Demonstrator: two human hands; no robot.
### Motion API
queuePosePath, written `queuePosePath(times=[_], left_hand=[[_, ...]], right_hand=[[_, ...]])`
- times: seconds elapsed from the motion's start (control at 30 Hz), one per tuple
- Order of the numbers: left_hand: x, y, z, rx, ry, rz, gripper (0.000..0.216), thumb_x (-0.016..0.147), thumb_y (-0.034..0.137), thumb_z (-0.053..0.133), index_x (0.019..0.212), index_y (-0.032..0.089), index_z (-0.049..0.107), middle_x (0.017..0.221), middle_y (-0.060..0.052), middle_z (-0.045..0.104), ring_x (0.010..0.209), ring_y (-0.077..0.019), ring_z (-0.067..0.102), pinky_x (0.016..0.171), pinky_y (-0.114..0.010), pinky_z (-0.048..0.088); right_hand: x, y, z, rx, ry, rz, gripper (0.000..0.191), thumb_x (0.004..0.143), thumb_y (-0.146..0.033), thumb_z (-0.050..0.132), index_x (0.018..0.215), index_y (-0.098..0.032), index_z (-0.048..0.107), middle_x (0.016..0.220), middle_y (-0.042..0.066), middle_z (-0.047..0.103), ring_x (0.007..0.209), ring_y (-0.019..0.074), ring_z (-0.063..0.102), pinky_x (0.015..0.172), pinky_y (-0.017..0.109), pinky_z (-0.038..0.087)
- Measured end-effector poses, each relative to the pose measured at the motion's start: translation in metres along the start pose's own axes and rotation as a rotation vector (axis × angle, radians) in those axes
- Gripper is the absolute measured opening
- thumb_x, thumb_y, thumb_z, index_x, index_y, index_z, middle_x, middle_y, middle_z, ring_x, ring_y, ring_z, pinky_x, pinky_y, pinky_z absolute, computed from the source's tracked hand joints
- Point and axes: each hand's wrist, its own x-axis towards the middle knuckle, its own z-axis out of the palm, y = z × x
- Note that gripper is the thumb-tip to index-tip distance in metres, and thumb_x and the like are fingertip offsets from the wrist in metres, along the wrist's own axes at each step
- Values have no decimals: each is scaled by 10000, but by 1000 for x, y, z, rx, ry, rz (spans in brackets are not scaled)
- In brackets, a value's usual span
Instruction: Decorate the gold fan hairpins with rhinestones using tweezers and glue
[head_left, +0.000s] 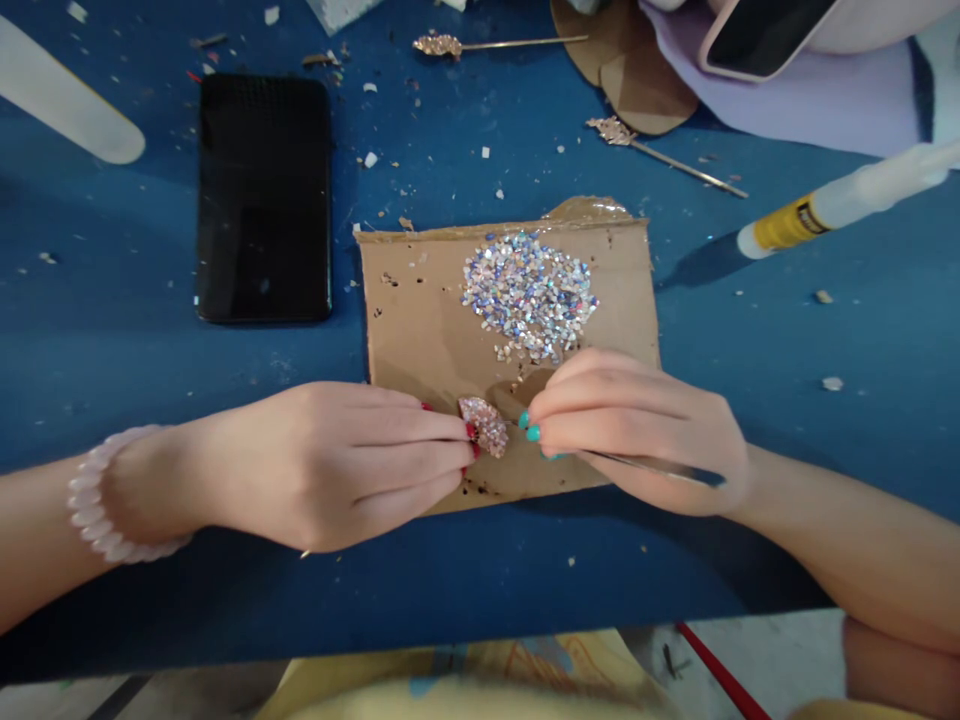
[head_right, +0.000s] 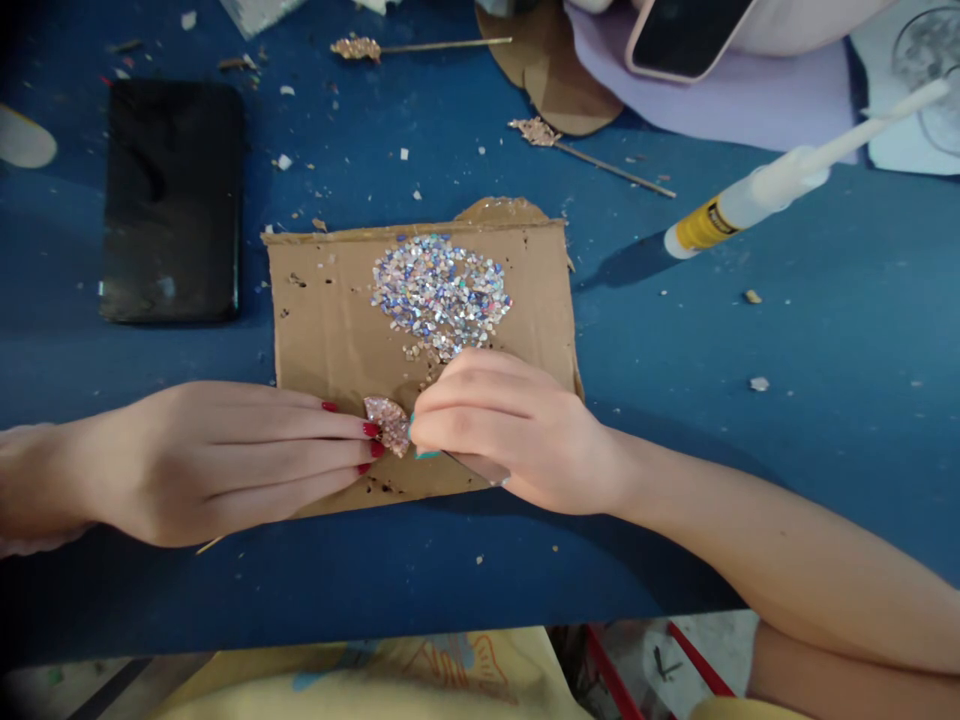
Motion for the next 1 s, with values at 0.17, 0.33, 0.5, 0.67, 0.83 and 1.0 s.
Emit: queuePosePath(times=[0.17, 0.33, 0.5, 0.67, 0.83, 1.0], left_hand=[[2, -1, -1, -4, 8, 6, 326, 1085, 170, 403, 1101, 153, 729, 1170, -27, 776, 1156, -150, 701, 1086, -283, 577], [2, -1, 0, -9, 7, 1, 314, 1082, 170, 412, 1094, 151, 725, 1171, -32, 771, 1157, -151, 698, 1062, -279, 590], [0, -1, 0, -13, 5, 13, 304, 1089, 180, 405, 1119, 139, 705, 1181, -33, 765, 1178, -158, 686, 1080, -291, 576], [-1, -1, 1, -6, -3, 13, 291, 1089, 182, 416, 1126, 134, 701, 1197, -32, 759, 1191, -157, 677, 1076, -291, 574], [0, -1, 1, -9, -5, 9, 278, 1087, 184, 430, 1121, 139, 702, 1196, -31, 762, 1185, -163, 679, 1022, -295, 601], [0, -1, 1, -4, 4, 13, 324, 1096, 173, 381, 1114, 148, 704, 1189, -27, 764, 1169, -154, 686, 1013, -288, 602]], right_hand=[[1, -1, 0, -17, -3, -8, 184, 977, -21, 524, 983, -157, 646, 950, 72, 741, 898, 138, 681, 822, 300, 608], [1, -1, -1, -19, -15, -24, 147, 1001, -69, 525, 980, -136, 654, 953, 98, 749, 902, 152, 676, 830, 321, 615], [1, -2, 0, -24, -9, -24, 134, 1000, -67, 531, 986, -121, 653, 960, 104, 751, 914, 153, 670, 836, 330, 614], [0, -2, 0, -40, -1, -13, 153, 986, -36, 532, 982, -138, 645, 956, 85, 744, 909, 140, 673, 829, 314, 612], [-1, -1, -1, -31, -2, -12, 166, 978, -20, 526, 992, -137, 643, 958, 87, 740, 910, 142, 675, 830, 318, 612], [0, -1, 0, -22, 0, -14, 178, 974, -9, 518, 995, -136, 641, 959, 90, 739, 906, 143, 677, 823, 317, 611]])
